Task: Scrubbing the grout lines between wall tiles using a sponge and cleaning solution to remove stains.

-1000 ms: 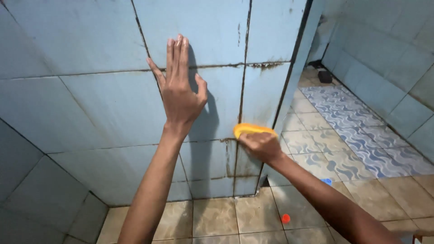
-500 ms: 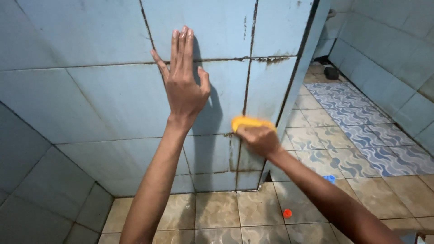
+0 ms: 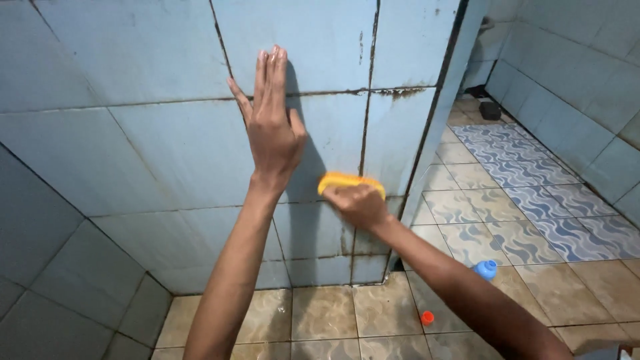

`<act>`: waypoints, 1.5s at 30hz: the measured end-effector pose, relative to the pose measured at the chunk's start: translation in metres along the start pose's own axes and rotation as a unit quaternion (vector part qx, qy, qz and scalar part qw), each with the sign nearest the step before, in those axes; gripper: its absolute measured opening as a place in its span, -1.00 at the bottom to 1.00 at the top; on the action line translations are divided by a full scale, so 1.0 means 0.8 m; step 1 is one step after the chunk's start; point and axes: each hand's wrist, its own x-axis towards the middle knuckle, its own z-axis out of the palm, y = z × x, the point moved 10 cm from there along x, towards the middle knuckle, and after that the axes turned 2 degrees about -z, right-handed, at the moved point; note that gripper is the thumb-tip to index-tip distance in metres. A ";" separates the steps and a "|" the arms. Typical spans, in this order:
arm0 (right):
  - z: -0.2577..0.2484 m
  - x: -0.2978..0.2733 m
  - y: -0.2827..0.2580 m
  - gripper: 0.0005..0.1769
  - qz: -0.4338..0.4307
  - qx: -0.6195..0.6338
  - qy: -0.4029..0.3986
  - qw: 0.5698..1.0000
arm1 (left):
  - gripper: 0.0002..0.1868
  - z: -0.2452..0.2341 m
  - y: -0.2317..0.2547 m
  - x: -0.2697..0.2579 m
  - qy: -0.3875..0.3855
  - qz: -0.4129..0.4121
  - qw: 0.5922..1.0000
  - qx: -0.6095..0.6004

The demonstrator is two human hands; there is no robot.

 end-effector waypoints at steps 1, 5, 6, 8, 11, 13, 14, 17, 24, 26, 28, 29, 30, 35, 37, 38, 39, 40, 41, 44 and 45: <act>-0.020 0.018 0.018 -0.66 0.002 -0.002 0.002 1.000 | -0.07 -0.001 0.002 0.001 0.000 0.004 1.000 0.000; -0.091 0.054 0.127 -0.63 0.154 0.015 0.095 0.983 | -0.03 -0.005 -0.002 0.001 -0.007 -0.001 1.000 0.002; -0.101 0.053 0.162 -0.62 0.214 -0.008 0.108 0.971 | -0.03 -0.007 -0.001 0.004 0.009 0.003 1.000 -0.011; -0.127 0.059 0.180 -0.61 0.234 -0.050 0.128 0.963 | -0.04 -0.009 0.002 0.002 0.011 0.002 1.000 -0.018; -0.158 0.066 0.222 -0.62 0.306 -0.101 0.169 0.931 | -0.03 0.000 -0.009 0.003 0.018 -0.001 1.000 0.004; -0.181 0.077 0.261 -0.63 0.350 -0.110 0.197 0.909 | 0.01 -0.002 -0.008 0.004 0.031 -0.004 0.999 0.034; -0.189 0.094 0.274 -0.72 0.319 -0.077 0.205 0.922 | -0.05 -0.007 -0.003 0.004 0.020 0.000 1.000 0.010; -0.216 0.142 0.295 -0.73 0.281 -0.039 0.241 0.928 | -0.14 -0.010 0.001 0.004 0.010 -0.001 1.000 -0.019; -0.163 0.120 0.268 -0.71 0.205 -0.058 0.145 0.966 | -0.20 -0.007 -0.004 0.002 0.013 -0.016 0.999 -0.037; -0.205 0.122 0.305 -0.70 0.223 -0.061 0.185 0.955 | -0.21 -0.005 -0.006 0.002 0.016 -0.012 0.999 -0.040; -0.231 0.119 0.322 -0.69 0.246 -0.060 0.222 0.942 | -0.22 -0.004 -0.006 -0.003 0.010 -0.010 0.999 -0.041; -0.236 0.120 0.317 -0.70 0.239 -0.060 0.232 0.941 | -0.21 -0.006 -0.005 -0.005 0.012 -0.011 0.999 -0.039; -0.247 0.125 0.318 -0.72 0.226 -0.064 0.245 0.941 | -0.21 -0.005 -0.001 0.000 0.021 -0.011 0.999 -0.041; -0.173 0.074 0.268 -0.70 0.208 -0.052 0.126 0.969 | -0.20 -0.008 0.004 0.003 0.032 -0.011 0.998 -0.043; -0.180 0.087 0.287 -0.68 0.190 -0.054 0.123 0.973 | -0.21 -0.010 0.002 0.007 0.036 -0.013 0.998 -0.039; -0.196 0.096 0.305 -0.67 0.208 -0.063 0.145 0.965 | -0.22 -0.010 0.003 0.006 0.037 -0.011 0.999 -0.036; -0.212 0.103 0.322 -0.62 0.226 -0.071 0.167 0.957 | -0.22 -0.010 0.003 0.005 0.037 -0.008 0.999 -0.033; -0.218 0.112 0.327 -0.62 0.228 -0.071 0.169 0.956 | -0.22 -0.009 0.003 0.004 0.036 -0.006 0.999 -0.032; -0.229 0.121 0.327 -0.65 0.216 -0.084 0.191 0.954 | -0.20 -0.009 0.002 0.004 0.040 -0.006 0.999 -0.027; -0.213 0.104 0.302 -0.71 0.213 -0.094 0.164 0.959 | -0.20 -0.010 0.004 0.006 0.041 -0.009 0.999 -0.029; -0.192 0.093 0.289 -0.73 0.219 -0.090 0.117 0.964 | -0.21 -0.011 0.003 0.006 0.040 -0.011 0.999 -0.032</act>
